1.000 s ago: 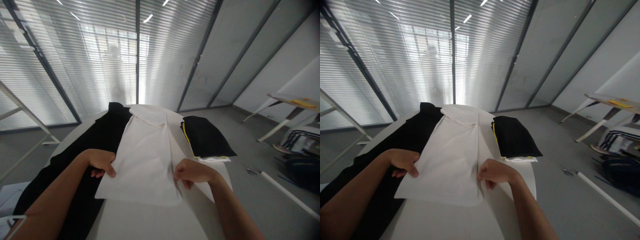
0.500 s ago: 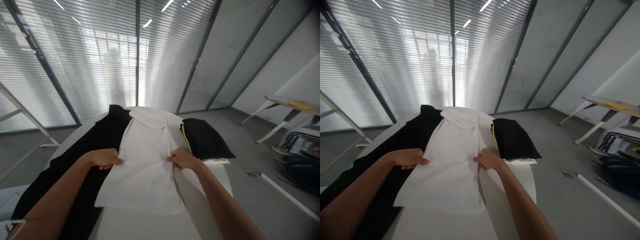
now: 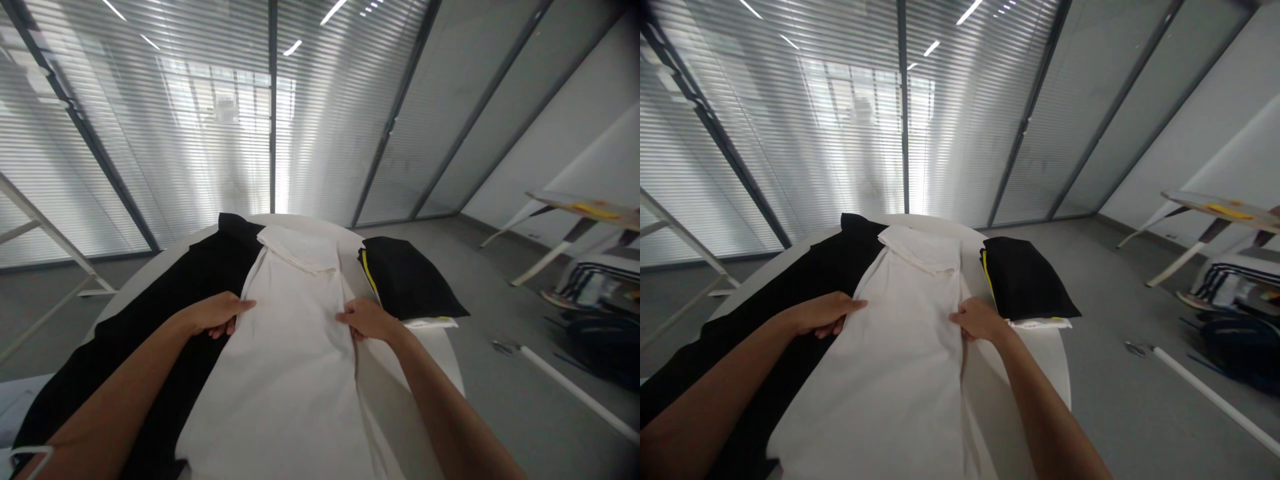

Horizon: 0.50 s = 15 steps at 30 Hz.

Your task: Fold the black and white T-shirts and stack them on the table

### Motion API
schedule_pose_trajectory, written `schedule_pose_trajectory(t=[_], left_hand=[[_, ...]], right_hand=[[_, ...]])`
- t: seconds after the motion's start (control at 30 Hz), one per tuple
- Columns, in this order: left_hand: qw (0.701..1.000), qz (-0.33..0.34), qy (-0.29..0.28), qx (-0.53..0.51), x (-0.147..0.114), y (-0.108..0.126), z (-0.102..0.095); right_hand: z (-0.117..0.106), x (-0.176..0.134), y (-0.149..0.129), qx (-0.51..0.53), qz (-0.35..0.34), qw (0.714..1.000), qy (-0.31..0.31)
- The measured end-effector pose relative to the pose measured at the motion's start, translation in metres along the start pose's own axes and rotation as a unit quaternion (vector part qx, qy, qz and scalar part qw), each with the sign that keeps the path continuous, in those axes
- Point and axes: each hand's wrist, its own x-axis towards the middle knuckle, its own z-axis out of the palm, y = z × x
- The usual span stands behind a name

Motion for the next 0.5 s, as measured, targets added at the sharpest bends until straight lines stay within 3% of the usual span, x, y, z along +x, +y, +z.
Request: schedule_pose_trajectory(t=[0.07, 0.23, 0.3, 0.37, 0.43, 0.5], left_hand=[[0.999, 0.029, -0.031, 0.024, -0.005, 0.002, -0.002], [0.974, 0.026, -0.201, 0.102, -0.019, 0.005, -0.007], [0.974, 0.027, -0.203, 0.095, -0.016, 0.006, -0.01], [0.989, 0.045, -0.117, 0.074, -0.008, 0.007, -0.015], [0.995, 0.074, 0.033, 0.066, 0.006, 0.011, -0.025], [0.972, 0.093, 0.194, 0.089, 0.024, 0.016, -0.037]], right_hand=[[-0.003, -0.004, 0.005, 0.027, -0.002, 0.999, -0.033], [-0.015, -0.018, 0.012, 0.037, -0.001, 0.985, -0.17], [-0.02, -0.017, 0.012, 0.043, 0.012, 0.981, -0.187], [-0.024, -0.01, 0.011, 0.05, 0.029, 0.985, -0.16], [-0.03, 0.002, 0.007, 0.024, 0.055, 0.994, -0.093], [-0.035, 0.015, 0.001, -0.043, 0.083, 0.996, 0.004]])
